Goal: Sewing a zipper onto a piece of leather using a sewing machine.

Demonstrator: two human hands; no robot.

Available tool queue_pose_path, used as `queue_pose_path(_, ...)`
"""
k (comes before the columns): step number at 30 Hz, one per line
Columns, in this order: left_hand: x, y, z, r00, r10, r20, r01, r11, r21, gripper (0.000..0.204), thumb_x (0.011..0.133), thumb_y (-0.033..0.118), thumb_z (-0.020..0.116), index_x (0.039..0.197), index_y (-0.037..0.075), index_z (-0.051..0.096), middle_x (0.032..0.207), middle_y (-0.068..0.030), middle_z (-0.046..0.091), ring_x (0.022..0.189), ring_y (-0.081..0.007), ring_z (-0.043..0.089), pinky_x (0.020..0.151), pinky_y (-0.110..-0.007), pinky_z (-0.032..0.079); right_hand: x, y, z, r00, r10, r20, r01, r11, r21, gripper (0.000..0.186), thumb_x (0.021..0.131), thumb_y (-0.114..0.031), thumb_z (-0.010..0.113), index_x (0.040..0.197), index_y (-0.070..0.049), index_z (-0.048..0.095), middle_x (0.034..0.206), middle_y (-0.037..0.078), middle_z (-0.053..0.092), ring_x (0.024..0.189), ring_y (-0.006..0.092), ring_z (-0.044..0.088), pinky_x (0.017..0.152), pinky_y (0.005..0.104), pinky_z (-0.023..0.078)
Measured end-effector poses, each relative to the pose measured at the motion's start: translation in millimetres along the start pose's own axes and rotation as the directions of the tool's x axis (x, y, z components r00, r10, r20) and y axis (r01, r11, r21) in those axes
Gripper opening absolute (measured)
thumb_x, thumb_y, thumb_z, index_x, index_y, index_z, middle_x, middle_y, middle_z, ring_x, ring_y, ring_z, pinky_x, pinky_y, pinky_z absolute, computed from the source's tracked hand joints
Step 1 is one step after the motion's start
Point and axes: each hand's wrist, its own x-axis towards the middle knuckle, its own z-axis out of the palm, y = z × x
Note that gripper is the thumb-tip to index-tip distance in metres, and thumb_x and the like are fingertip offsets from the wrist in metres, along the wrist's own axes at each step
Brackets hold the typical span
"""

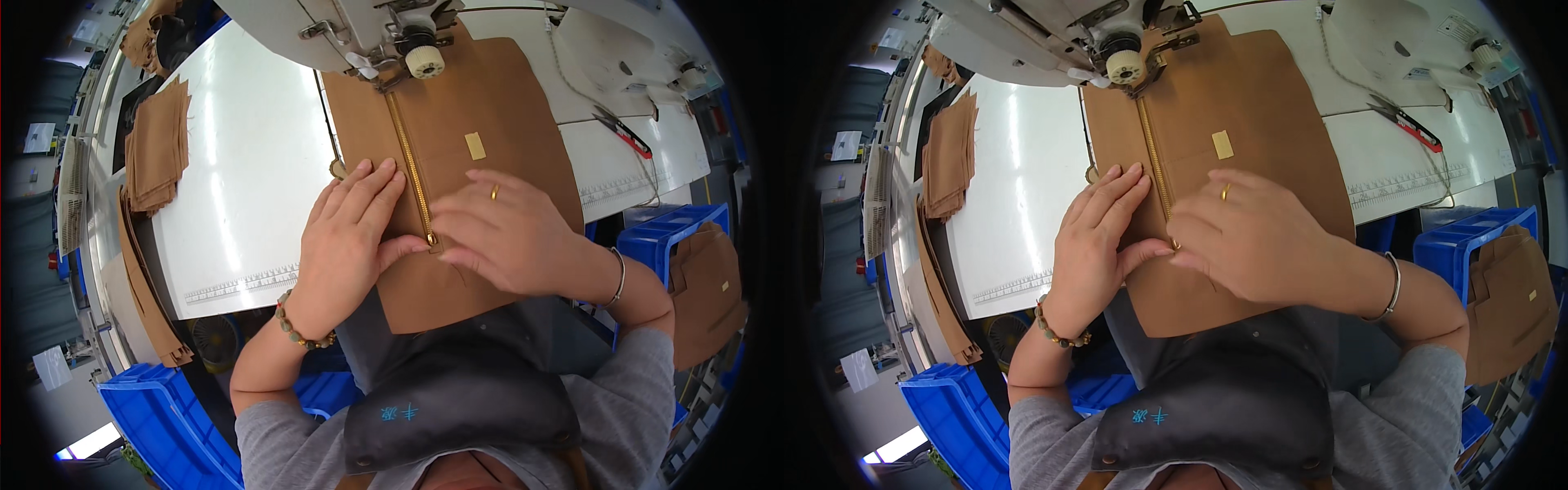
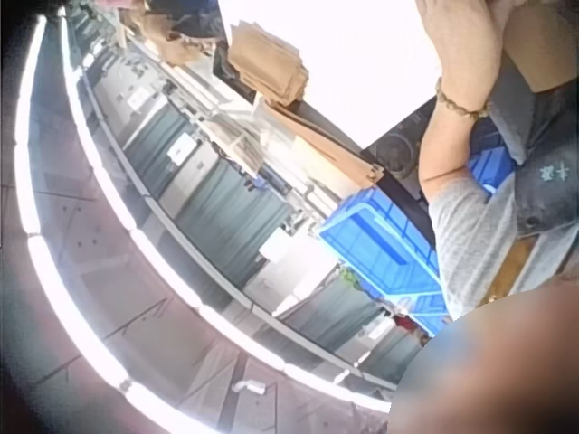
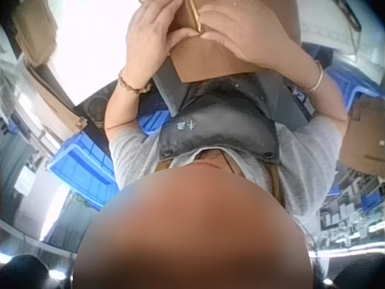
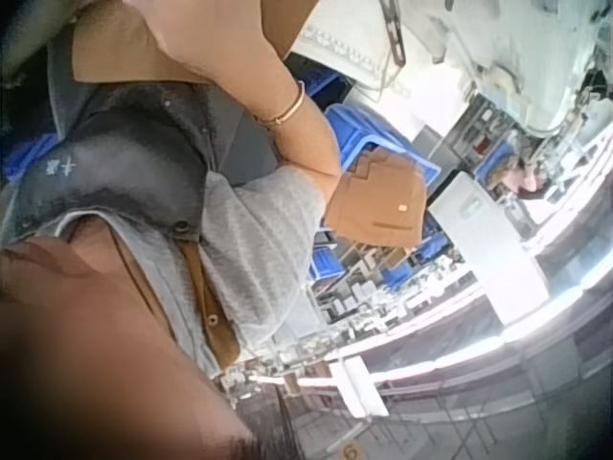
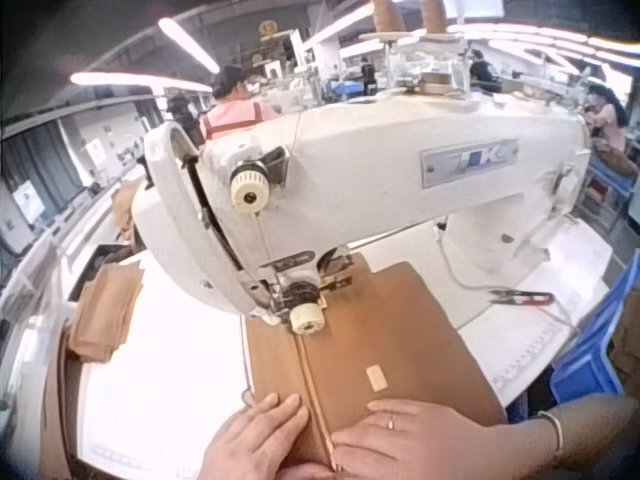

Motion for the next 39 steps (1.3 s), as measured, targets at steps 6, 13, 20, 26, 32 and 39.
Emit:
queue_pose_path(6,1.0,-0.7,1.8,1.0,-0.025,-0.012,0.024,0.996,-0.087,0.086,0.069,0.044,0.086,0.14,0.002,0.063,0.147,-0.0133,0.063,0.137,-0.0378,0.058,0.113,-0.045,0.049,20.6,21.8,6.9,0.998,0.036,-0.045,-0.043,0.984,-0.17,0.057,0.081,-0.046,0.08,0.12,-0.006,0.068,0.132,0.011,0.063,0.128,0.03,0.058,0.114,0.0524,0.044)
queue_pose_path(13,4.0,2.8,0.5,0.999,0.015,0.03,-0.014,0.999,-0.043,0.082,0.075,0.049,0.081,0.138,0.0,0.064,0.148,-0.0132,0.061,0.133,-0.0342,0.059,0.111,-0.046,0.048,20.3,23.9,0.7,1.0,0.009,0.029,-0.002,0.978,-0.209,0.068,0.075,-0.053,0.08,0.123,-0.005,0.068,0.135,0.011,0.062,0.13,0.0286,0.057,0.116,0.0537,0.042)
queue_pose_path(20,6.9,7.7,-4.0,0.999,0.028,0.044,-0.03,0.999,0.039,0.082,0.076,0.054,0.077,0.136,0.0,0.065,0.148,-0.011,0.061,0.131,-0.0303,0.059,0.107,-0.043,0.047,17.5,24.0,-4.6,0.997,-0.009,0.078,0.029,0.964,-0.263,0.078,0.075,-0.059,0.077,0.128,-0.003,0.069,0.139,0.012,0.063,0.132,0.0281,0.058,0.118,0.0538,0.041)
queue_pose_path(26,17.3,-0.6,-3.8,0.998,0.023,0.059,-0.027,0.998,0.055,0.08,0.075,0.055,0.077,0.134,0.002,0.067,0.147,-0.0076,0.063,0.128,-0.0269,0.06,0.108,-0.047,0.045,22.9,32.5,-0.3,0.999,-0.018,0.049,0.031,0.962,-0.27,0.079,0.075,-0.06,0.076,0.127,-0.001,0.07,0.139,0.013,0.063,0.131,0.0284,0.058,0.118,0.0538,0.041)
queue_pose_path(32,34.8,-18.2,-2.1,0.998,0.062,0.006,-0.062,0.995,0.074,0.081,0.069,0.052,0.083,0.133,0.004,0.068,0.142,-0.0059,0.066,0.115,-0.0278,0.062,0.104,-0.04,0.047,35.2,50.4,1.5,0.999,-0.016,0.027,0.023,0.961,-0.277,0.078,0.078,-0.061,0.074,0.129,-0.002,0.07,0.139,0.011,0.064,0.132,0.0275,0.058,0.117,0.054,0.041)
queue_pose_path(39,52.8,-35.4,-1.4,0.998,0.06,-0.023,-0.059,0.995,0.078,0.078,0.07,0.051,0.084,0.13,0.003,0.069,0.137,-0.0069,0.067,0.113,-0.0301,0.062,0.104,-0.042,0.048,50.8,70.2,6.6,0.999,-0.035,-0.028,0.026,0.959,-0.282,0.076,0.08,-0.06,0.074,0.13,-0.003,0.07,0.138,0.012,0.065,0.131,0.028,0.059,0.117,0.0517,0.04)
